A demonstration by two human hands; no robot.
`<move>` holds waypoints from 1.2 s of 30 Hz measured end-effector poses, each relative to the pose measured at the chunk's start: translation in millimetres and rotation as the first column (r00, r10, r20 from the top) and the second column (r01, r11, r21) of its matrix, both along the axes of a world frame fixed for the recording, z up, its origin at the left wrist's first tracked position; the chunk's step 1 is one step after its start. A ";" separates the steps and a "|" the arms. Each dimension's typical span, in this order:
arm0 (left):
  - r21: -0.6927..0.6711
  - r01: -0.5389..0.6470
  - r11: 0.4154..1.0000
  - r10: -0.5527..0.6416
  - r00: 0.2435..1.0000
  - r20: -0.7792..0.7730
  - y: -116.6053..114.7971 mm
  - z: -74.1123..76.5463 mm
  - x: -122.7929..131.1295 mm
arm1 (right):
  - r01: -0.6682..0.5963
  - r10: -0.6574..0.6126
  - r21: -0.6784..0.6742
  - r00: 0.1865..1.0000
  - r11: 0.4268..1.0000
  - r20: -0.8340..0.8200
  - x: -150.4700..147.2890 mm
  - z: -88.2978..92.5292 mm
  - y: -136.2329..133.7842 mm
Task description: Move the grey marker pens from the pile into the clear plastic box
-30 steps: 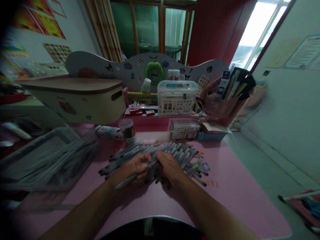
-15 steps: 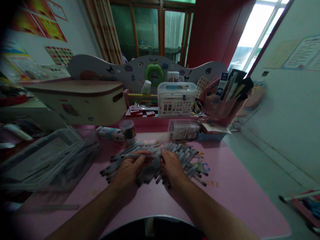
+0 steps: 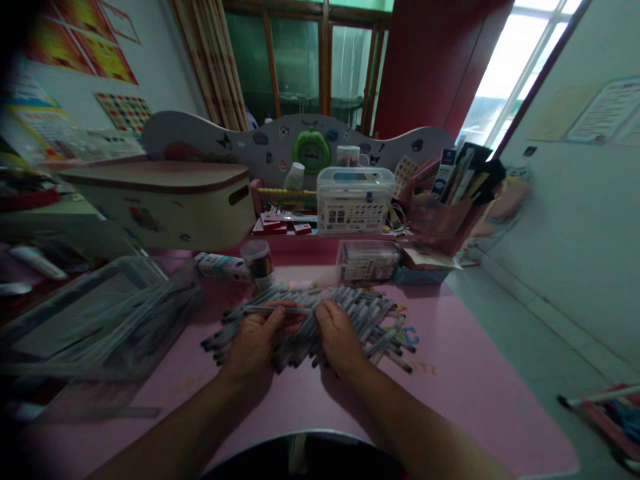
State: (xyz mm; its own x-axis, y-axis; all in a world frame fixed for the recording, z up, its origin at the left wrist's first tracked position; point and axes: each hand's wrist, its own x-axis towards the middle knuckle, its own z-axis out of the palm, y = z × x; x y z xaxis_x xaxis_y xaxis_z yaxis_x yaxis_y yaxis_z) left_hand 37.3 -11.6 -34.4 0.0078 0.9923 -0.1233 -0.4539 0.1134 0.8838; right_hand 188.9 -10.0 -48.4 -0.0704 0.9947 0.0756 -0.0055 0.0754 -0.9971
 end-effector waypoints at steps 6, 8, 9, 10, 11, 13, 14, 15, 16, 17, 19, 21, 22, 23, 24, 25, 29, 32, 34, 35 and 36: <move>-0.031 -0.023 0.999 0.024 0.999 0.035 2.3 -1.0 -2.6 | -0.012 0.012 0.050 1.000 0.999 0.007 0.8 3.7 -2.3; -0.025 -0.020 0.999 0.021 0.999 0.032 2.3 -1.5 -3.0 | -0.013 0.016 0.053 0.998 0.999 -0.056 1.3 4.4 -1.8; -0.022 -0.013 1.000 0.014 1.000 0.028 2.2 -1.7 -3.0 | -0.002 0.005 0.040 0.997 0.999 -0.079 1.7 4.4 -1.1; -0.018 -0.009 1.000 0.009 1.000 0.023 2.0 -1.6 -2.9 | 0.007 -0.006 0.017 0.997 1.000 -0.078 2.3 4.4 -0.2; -0.016 -0.004 1.000 0.004 1.000 0.016 1.8 -1.6 -2.8 | 0.009 -0.009 -0.009 0.999 1.000 -0.053 2.9 4.4 0.8; -0.013 -0.005 1.000 0.005 1.000 0.001 1.7 -1.4 -2.8 | -0.010 0.011 -0.053 1.000 0.999 0.025 4.0 4.9 2.4; -0.013 -0.007 1.000 0.007 1.000 -0.006 1.7 -1.3 -2.8 | -0.028 0.032 -0.066 0.998 0.997 0.052 4.2 5.4 2.8; -0.012 -0.009 1.000 0.009 1.000 -0.009 1.8 -1.3 -2.9 | -0.044 0.049 -0.073 0.997 0.996 0.057 4.2 6.1 2.8; -0.009 -0.012 1.000 0.012 1.000 -0.009 1.9 -1.2 -3.0 | -0.055 0.058 -0.081 0.998 0.995 0.030 3.9 7.1 2.3; -0.007 -0.015 1.000 0.015 1.000 -0.007 2.1 -1.1 -3.1 | -0.058 0.056 -0.089 0.998 0.994 -0.021 3.4 8.1 1.6; -0.006 -0.022 1.000 0.022 1.000 0.002 2.1 -0.7 -3.0 | -0.066 0.049 -0.116 0.988 0.991 -0.147 2.1 10.0 -0.2; -0.011 -0.026 1.000 0.026 1.000 0.010 1.8 -0.3 -2.7 | -0.070 0.032 -0.150 0.970 0.986 -0.239 1.1 10.9 -1.3; -0.014 -0.026 1.000 0.026 1.000 0.012 1.5 -0.2 -2.4 | -0.073 0.030 -0.164 0.969 0.984 -0.247 0.9 11.0 -1.4; -0.017 -0.023 1.000 0.023 1.000 0.011 1.1 -0.2 -2.2 | -0.074 0.034 -0.170 0.973 0.983 -0.227 0.9 10.8 -1.2; -0.018 -0.020 1.000 0.020 1.000 0.009 0.7 -0.3 -2.0 | -0.073 0.040 -0.167 0.981 0.983 -0.189 1.0 10.6 -0.9; -0.020 -0.016 1.000 0.016 1.000 0.004 0.4 -0.4 -1.8 | -0.071 0.047 -0.160 0.988 0.985 -0.145 1.0 10.4 -0.6; -0.022 -0.024 0.999 0.024 1.000 -0.010 0.1 -0.1 -1.8 | -0.080 0.048 -0.177 0.982 0.981 -0.181 0.1 11.9 -1.9; -0.002 -0.033 0.999 0.033 0.999 -0.007 0.9 0.6 -2.2 | -0.085 0.029 -0.178 0.954 0.980 -0.298 -1.2 13.3 -3.4; 0.000 -0.029 1.000 0.029 0.999 -0.014 1.2 0.6 -2.2 | -0.086 0.032 -0.183 0.960 0.979 -0.277 -1.3 12.8 -2.9; -0.002 -0.029 1.000 0.029 0.999 -0.019 1.2 0.4 -2.1 | -0.090 0.043 -0.188 0.970 0.978 -0.237 -1.1 12.2 -2.2; -0.005 -0.029 1.000 0.029 0.999 -0.024 1.2 0.2 -2.1 | -0.092 0.055 -0.186 0.980 0.978 -0.193 -0.7 11.5 -1.5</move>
